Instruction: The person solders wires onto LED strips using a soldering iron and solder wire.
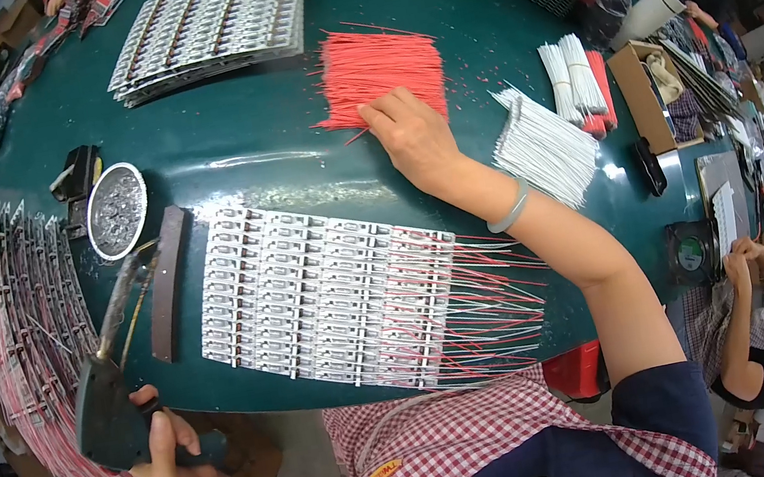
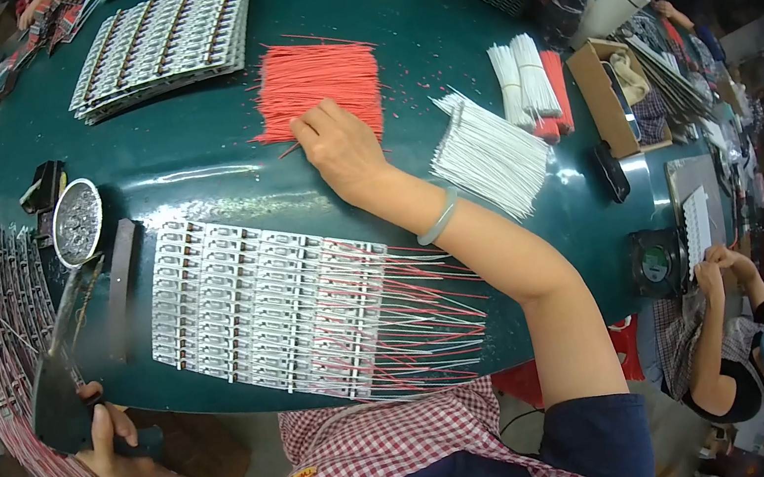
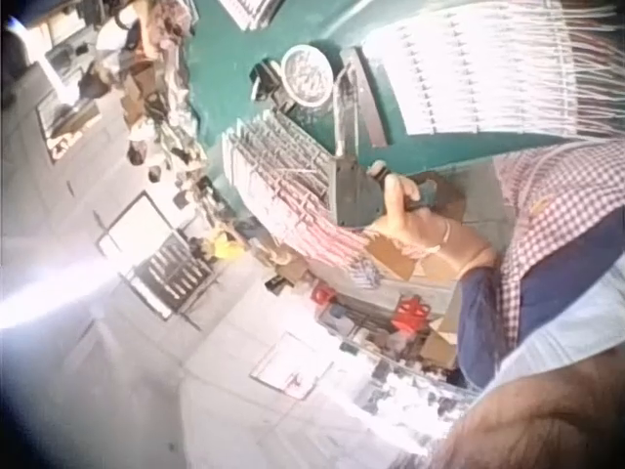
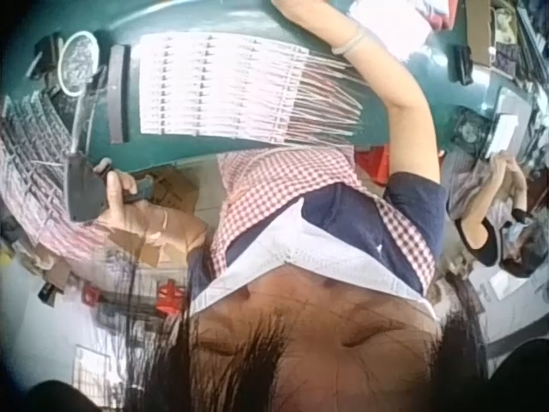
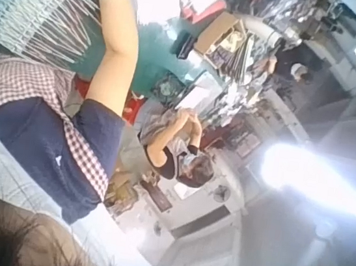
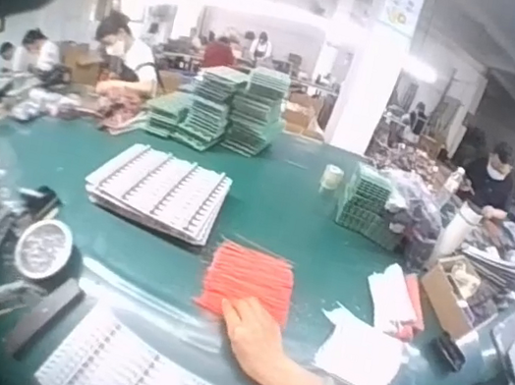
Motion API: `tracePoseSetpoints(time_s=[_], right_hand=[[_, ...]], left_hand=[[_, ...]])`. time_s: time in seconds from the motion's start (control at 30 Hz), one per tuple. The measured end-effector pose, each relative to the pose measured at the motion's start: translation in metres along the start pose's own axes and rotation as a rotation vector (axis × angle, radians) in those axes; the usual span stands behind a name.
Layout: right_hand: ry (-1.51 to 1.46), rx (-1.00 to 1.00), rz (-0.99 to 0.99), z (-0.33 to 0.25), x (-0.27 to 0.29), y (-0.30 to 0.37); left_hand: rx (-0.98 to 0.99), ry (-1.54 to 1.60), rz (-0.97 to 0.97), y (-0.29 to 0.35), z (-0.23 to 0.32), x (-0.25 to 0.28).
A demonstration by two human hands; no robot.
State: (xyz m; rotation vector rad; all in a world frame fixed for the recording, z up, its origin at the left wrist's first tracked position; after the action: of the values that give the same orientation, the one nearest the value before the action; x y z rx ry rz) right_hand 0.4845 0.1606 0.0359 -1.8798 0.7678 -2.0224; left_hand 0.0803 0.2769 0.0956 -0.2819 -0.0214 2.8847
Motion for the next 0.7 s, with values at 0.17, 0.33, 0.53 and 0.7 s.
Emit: tracePoseSetpoints(time_s=[0.17,0.33,0.53,0.7], right_hand=[[0.002,-0.069,0.017,0.005,-0.005,-0.001],[-0.046,-0.088,0.013,0.009,0.002,-0.001],[-0.042,-0.093,-0.055,0.011,0.013,-0.017],[0.039,0.016,-0.195,-0.015,0.059,-0.056]], left_hand=[[0.052,0.011,0.052,0.003,-0.011,-0.005],[0.153,0.047,0.118,0.008,-0.016,-0.013],[0.18,0.11,0.089,0.009,-0.024,-0.022],[0.19,0.147,0.071,0.013,-0.023,-0.028]])
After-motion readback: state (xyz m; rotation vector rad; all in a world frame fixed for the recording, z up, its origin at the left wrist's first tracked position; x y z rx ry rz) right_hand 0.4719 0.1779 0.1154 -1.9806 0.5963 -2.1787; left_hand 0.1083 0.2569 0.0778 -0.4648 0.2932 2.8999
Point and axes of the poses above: each hand's wrist, its own y-axis away from the middle knuckle, its own x-axis out of the back of the hand, z = x × y, the point moved 8 cm from there along -y, towards the middle knuckle, and after that the axes turned 2 degrees about y, right-handed, at the moved point
